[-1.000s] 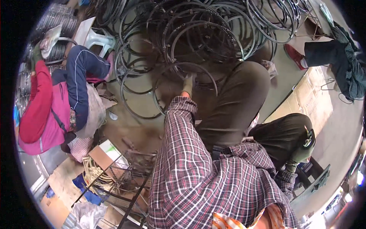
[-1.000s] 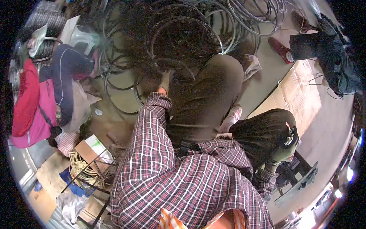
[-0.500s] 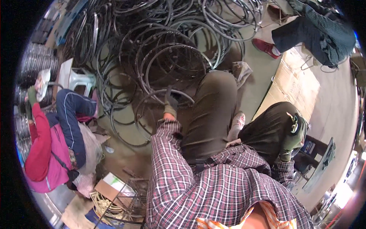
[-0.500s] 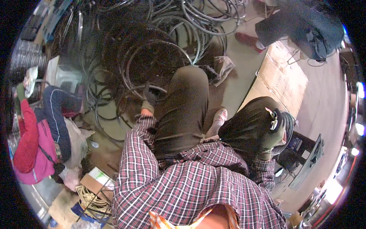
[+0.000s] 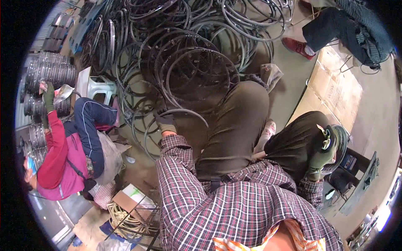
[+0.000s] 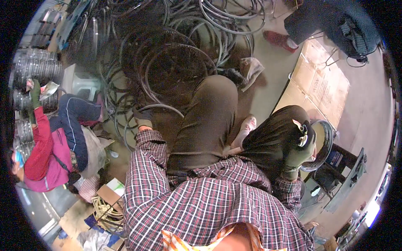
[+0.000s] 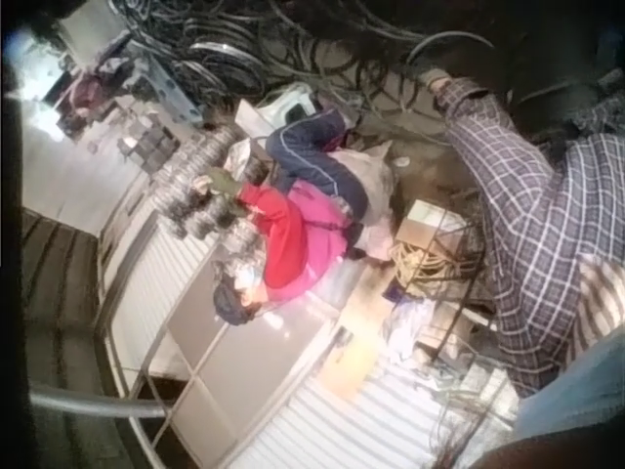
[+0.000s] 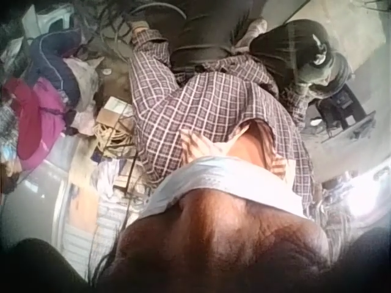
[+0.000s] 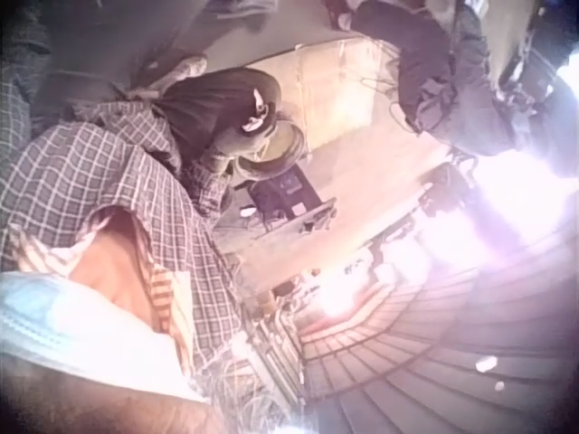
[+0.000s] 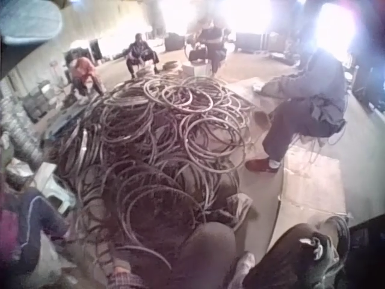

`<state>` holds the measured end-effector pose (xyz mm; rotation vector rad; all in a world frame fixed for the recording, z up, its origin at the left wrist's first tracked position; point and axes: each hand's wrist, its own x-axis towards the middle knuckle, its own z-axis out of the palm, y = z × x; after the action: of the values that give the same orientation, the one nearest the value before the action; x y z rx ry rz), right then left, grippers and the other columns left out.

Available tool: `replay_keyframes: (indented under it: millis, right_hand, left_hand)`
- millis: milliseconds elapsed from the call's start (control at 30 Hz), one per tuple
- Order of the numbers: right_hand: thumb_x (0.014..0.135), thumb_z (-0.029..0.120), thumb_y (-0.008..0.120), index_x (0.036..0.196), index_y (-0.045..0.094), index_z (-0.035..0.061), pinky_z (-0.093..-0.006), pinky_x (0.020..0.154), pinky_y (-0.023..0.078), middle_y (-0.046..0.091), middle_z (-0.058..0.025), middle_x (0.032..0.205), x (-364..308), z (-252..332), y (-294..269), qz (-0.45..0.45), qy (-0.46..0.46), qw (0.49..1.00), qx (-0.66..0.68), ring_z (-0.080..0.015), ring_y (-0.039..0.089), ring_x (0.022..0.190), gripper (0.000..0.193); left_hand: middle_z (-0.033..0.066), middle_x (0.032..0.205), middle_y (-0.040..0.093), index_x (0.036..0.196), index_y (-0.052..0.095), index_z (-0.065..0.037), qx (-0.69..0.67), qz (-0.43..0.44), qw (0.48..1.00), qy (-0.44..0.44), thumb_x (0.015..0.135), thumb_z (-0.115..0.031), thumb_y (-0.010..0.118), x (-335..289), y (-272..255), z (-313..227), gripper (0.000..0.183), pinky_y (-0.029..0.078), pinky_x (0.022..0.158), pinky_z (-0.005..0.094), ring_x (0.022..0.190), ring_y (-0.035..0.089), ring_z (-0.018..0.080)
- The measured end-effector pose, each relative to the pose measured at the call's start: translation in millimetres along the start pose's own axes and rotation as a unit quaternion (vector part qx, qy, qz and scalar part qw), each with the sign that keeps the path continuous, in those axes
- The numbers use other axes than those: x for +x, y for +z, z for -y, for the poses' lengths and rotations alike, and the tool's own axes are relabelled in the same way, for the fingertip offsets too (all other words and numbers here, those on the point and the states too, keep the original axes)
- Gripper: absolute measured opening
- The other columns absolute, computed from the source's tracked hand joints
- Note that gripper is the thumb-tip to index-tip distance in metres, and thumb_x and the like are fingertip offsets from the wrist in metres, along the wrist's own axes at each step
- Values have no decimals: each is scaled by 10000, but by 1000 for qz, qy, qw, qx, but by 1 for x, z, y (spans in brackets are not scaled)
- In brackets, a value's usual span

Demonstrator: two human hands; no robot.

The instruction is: Cleaning and wiping circular metal rings with a cloth and solution in a workshop.

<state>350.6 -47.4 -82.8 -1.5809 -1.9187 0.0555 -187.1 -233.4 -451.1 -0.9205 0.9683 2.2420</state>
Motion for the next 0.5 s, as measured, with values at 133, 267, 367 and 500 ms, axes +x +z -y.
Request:
replay_keyframes:
  millis: [133,267,367,500]
  right_hand:
    - [942,171,532,1162,608,-63,-350,903,480,653,-143,1096,-4,15,3,18,23,997,66,-262,627,1011,330]
    - [952,147,509,1197,607,-50,-355,930,472,663,-143,1138,-12,-5,4,26,28,997,73,-255,630,1043,329]
    - [936,36,507,1238,599,-39,-354,971,459,662,-131,1187,-17,-4,13,35,42,991,122,-240,625,1088,324]
    - [927,164,566,1153,626,-48,-340,900,485,678,-142,1093,-18,-14,19,10,31,996,88,-256,643,1005,316]
  left_hand:
    - [69,925,697,884,676,-126,46,-99,991,73,984,-489,447,-54,14,-100,440,487,908,451,875,618,276]
    - [79,959,697,972,683,-112,8,250,968,13,953,-520,493,-104,2,-100,450,517,863,445,930,624,274]
    - [89,951,689,1013,669,-90,38,220,968,116,986,-437,471,-120,22,-114,400,522,873,394,965,617,246]
    - [-14,746,577,891,630,-114,219,309,878,292,929,-372,573,-168,156,-163,267,513,785,350,716,573,158]
